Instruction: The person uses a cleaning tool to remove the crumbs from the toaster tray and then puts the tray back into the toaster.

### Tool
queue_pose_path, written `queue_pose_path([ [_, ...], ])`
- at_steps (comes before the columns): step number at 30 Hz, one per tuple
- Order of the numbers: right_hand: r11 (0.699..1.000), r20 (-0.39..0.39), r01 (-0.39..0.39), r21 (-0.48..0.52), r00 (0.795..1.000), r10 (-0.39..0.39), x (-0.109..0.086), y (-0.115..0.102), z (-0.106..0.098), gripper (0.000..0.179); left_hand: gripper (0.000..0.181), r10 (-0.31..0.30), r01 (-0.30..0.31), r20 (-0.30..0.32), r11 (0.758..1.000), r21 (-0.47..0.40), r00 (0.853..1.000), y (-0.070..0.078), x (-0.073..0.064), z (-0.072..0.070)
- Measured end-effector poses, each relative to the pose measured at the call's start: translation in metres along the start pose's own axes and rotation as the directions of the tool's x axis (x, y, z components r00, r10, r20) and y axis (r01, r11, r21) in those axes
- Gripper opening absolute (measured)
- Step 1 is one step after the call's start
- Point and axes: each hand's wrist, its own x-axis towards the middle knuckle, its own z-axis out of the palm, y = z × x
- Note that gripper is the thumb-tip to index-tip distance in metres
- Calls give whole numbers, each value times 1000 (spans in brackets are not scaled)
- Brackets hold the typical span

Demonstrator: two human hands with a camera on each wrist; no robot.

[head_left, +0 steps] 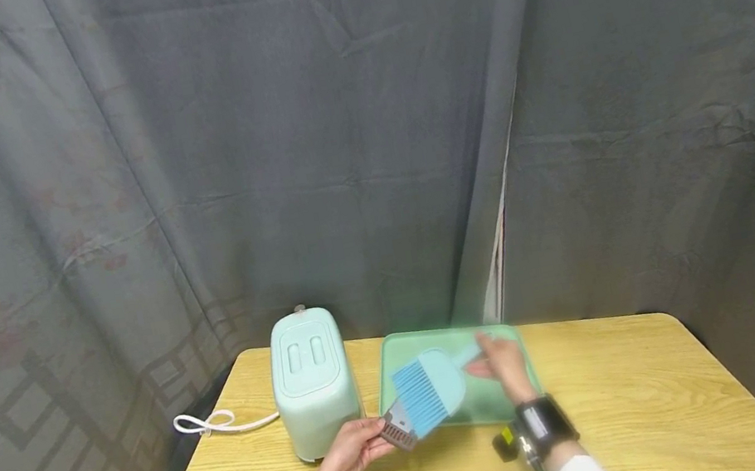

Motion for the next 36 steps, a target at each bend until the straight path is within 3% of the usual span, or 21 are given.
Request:
queue_pose_path([
  [5, 1000, -4, 4, 30, 1000, -4, 3, 0, -4, 56, 40, -4, 4, 6, 1000, 8, 1000, 1, 0, 0],
  [19, 999, -43, -27, -28, 999, 26, 10, 2, -22, 55, 40, -3, 2, 24, 1000, 22, 1000, 3, -1, 0],
  [36, 994, -79, -99, -37, 992, 96, 13, 8, -39, 62, 40, -3, 3, 6, 999, 37, 1000, 0, -3, -1],
])
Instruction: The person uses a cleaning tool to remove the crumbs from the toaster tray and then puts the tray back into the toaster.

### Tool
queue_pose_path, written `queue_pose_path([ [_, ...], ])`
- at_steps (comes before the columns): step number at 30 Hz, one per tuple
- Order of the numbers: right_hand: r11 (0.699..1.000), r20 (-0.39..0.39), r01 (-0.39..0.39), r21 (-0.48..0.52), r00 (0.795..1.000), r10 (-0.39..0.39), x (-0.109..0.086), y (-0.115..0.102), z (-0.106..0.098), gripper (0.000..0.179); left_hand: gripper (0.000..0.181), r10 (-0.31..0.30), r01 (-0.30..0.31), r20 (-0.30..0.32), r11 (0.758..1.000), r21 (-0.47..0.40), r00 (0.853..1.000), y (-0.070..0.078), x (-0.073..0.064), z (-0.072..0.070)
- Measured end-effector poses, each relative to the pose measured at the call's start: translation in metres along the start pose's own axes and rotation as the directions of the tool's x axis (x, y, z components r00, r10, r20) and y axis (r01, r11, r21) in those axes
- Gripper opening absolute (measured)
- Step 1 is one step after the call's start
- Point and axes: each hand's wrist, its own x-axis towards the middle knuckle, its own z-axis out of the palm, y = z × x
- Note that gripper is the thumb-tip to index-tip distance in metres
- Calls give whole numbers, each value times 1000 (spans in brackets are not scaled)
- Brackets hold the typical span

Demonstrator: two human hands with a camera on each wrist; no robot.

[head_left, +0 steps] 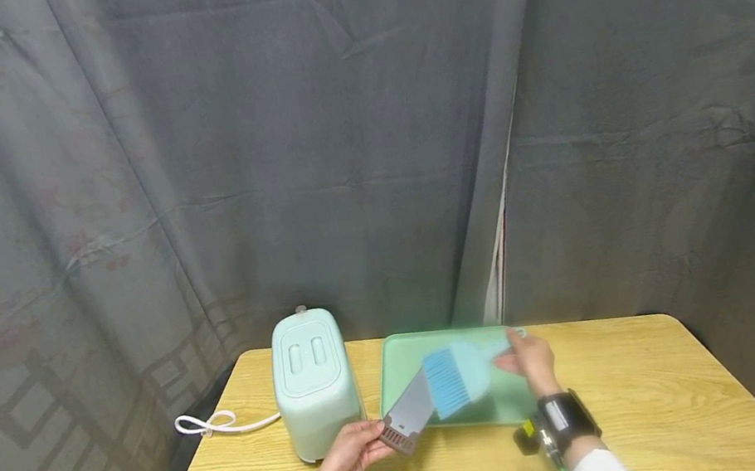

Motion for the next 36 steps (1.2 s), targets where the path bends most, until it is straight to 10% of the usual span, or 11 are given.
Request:
queue_pose_path([
  [36, 997, -87, 2, 75, 996, 5, 9, 13, -22, 60, 39, -3, 3, -4, 1000, -2, 1000, -2, 0, 0],
])
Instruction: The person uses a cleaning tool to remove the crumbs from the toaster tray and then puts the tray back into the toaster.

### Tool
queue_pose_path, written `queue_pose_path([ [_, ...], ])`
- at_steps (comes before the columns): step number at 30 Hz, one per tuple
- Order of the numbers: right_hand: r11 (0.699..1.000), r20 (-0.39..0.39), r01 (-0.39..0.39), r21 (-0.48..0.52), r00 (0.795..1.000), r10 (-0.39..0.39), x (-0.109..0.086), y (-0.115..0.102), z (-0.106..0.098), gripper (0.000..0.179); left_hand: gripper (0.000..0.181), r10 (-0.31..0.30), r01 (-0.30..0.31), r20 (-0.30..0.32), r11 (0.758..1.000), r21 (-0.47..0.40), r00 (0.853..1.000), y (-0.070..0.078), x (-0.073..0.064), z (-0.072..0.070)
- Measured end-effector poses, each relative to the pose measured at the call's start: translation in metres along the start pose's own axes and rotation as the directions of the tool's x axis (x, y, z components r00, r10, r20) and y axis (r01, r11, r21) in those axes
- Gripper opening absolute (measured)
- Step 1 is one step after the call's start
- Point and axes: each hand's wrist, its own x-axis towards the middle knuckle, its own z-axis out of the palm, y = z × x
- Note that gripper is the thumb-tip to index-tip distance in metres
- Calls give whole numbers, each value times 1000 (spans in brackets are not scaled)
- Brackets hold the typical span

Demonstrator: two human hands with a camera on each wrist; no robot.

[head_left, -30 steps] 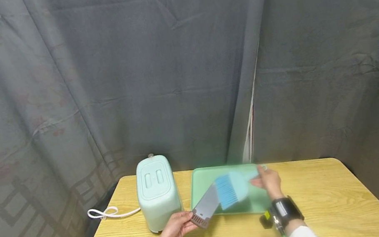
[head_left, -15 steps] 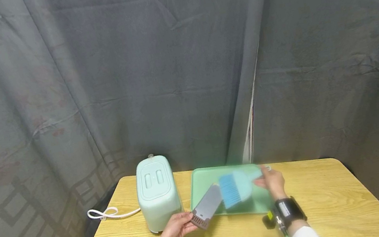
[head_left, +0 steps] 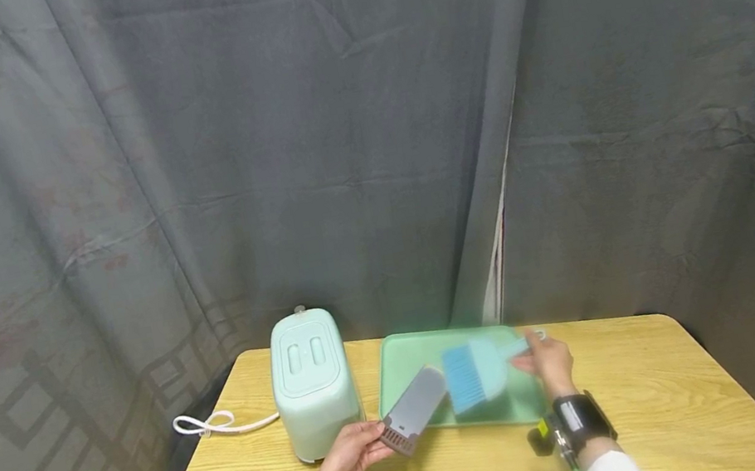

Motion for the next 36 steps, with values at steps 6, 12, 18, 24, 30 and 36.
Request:
queue_pose_path([
  [6, 999, -12, 2, -34, 1000, -3, -3, -3, -2, 58, 38, -8, 8, -4, 1000, -8, 1000, 1, 0, 0],
  [12, 998, -25, 16, -56, 1000, -17, -4, -3, -5, 54, 39, -1, 1, 3, 1000, -5, 1000, 1, 0, 1],
  [18, 999, -32, 29, -44, 999, -31, -6, -3, -7, 53, 39, 10, -10, 1, 1000, -7, 1000, 0, 0, -2],
  [24, 997, -58, 59, -48, 996, -62, -6, -2, -11, 50, 38, 20, -20, 6, 1000, -17, 1000, 1, 0, -3],
  [30, 994, -71, 77, -79, 994, -83, -8, -4, -15, 49, 39, 13, -13, 2, 1000, -24, 1000, 1, 0, -3],
  [36, 995, -80, 84, 46, 994, -80, -9, -15, -4, 56, 39, 4, -4, -6, 1000, -17, 1000, 1, -1, -4],
])
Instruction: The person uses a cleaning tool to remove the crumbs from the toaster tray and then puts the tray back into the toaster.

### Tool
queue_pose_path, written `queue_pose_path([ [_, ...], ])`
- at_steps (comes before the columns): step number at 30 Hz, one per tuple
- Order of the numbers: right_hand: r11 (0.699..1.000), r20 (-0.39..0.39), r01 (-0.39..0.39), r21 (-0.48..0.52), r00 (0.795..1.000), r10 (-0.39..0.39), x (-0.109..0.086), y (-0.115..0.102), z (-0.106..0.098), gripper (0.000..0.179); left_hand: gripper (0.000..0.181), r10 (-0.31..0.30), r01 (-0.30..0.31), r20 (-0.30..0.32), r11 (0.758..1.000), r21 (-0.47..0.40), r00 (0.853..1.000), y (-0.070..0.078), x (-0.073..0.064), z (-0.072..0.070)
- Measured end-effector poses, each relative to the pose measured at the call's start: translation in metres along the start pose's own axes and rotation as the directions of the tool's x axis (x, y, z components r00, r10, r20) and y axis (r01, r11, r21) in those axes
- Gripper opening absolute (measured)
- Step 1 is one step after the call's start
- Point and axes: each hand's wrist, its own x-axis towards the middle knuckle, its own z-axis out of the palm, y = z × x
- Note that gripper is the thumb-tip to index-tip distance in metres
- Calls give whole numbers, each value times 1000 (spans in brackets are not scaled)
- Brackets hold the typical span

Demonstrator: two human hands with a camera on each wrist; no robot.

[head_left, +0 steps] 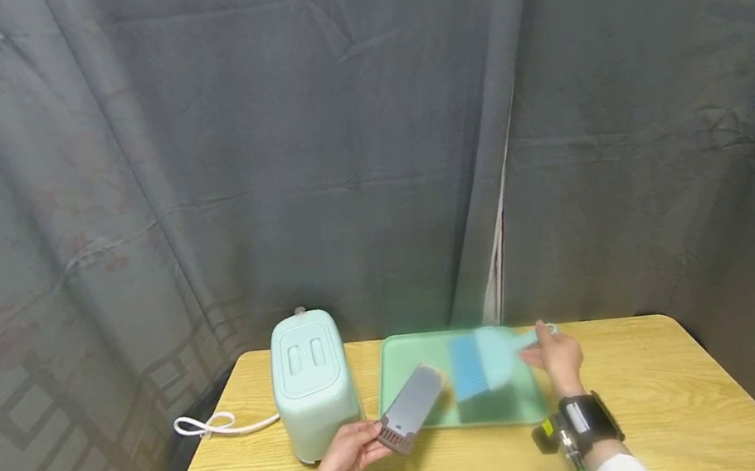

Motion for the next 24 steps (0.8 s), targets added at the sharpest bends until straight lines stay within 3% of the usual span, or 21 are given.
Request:
queue_pose_path([
  [4, 999, 42, 11, 53, 999, -13, -5, -9, 14, 59, 39, -3, 3, -6, 1000, -1, 1000, 1, 0, 2],
  [13, 999, 157, 52, -2, 986, -51, -28, -20, 52, 54, 40, 14, -14, -4, 1000, 15, 1000, 1, 2, 7],
  [19, 997, 199, 74, -33, 978, -66, -36, -13, 72, 49, 37, 11, -11, 0, 1000, -3, 1000, 0, 5, 12],
  [24, 994, 209, 85, -66, 975, -69, -33, -5, 77, 50, 36, 0, 0, -2, 1000, -25, 1000, 1, 7, 13],
])
